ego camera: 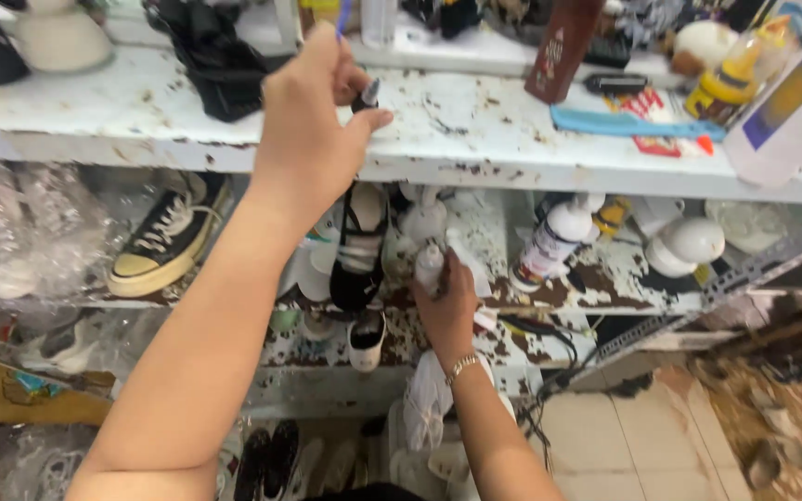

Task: Apply adhesive or sealant to a shoe sole using a brush.

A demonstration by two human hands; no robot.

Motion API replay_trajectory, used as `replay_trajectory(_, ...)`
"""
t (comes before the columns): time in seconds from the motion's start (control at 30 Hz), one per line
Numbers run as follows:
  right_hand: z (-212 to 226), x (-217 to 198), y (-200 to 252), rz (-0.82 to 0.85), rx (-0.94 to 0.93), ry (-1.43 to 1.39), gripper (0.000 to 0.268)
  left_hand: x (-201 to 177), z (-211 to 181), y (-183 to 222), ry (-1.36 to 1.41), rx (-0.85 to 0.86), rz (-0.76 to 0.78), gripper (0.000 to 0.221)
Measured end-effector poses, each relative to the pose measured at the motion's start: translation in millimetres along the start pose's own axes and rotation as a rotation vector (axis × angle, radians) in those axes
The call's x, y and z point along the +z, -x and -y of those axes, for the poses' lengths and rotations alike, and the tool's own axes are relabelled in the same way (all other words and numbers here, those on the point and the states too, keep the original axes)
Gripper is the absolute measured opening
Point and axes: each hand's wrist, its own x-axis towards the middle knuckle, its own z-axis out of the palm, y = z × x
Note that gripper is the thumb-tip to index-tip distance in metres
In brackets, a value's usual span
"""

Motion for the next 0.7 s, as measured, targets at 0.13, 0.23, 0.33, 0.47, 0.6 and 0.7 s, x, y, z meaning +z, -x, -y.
replay_trajectory(0.13,23,-17,2,-0.064,-0.1,-0.061,0.091,4,9,-11,-0.122,-0.181,0.112,0.039)
replay_trajectory(0.23,36,-29,8,-0.111,-0.126,0.007,0.088,4,15,-14,-0.137,-0.228,0.136,0.04)
replay_trajectory(0.33,57,-46,11,-0.136,-0.126,-0.107,0.079,2,11,-12,-0.179,-0.146,0.064,0.045)
replay_trajectory(0.47,73,-71,26,-0.138,-0.015,-0.084,0.077,-8,-40,13,-0.299,0.044,-0.032,0.039)
replay_trajectory(0.6,86,-105,45,-0.105,0.03,-0.499,0.061,12,-72,87,-0.069,0.067,0.475,0.015)
replay_trajectory(0.7,92,-118,55,0.078,0.026,-0.687,0.051,42,-60,154,0.116,-0.179,0.859,0.009)
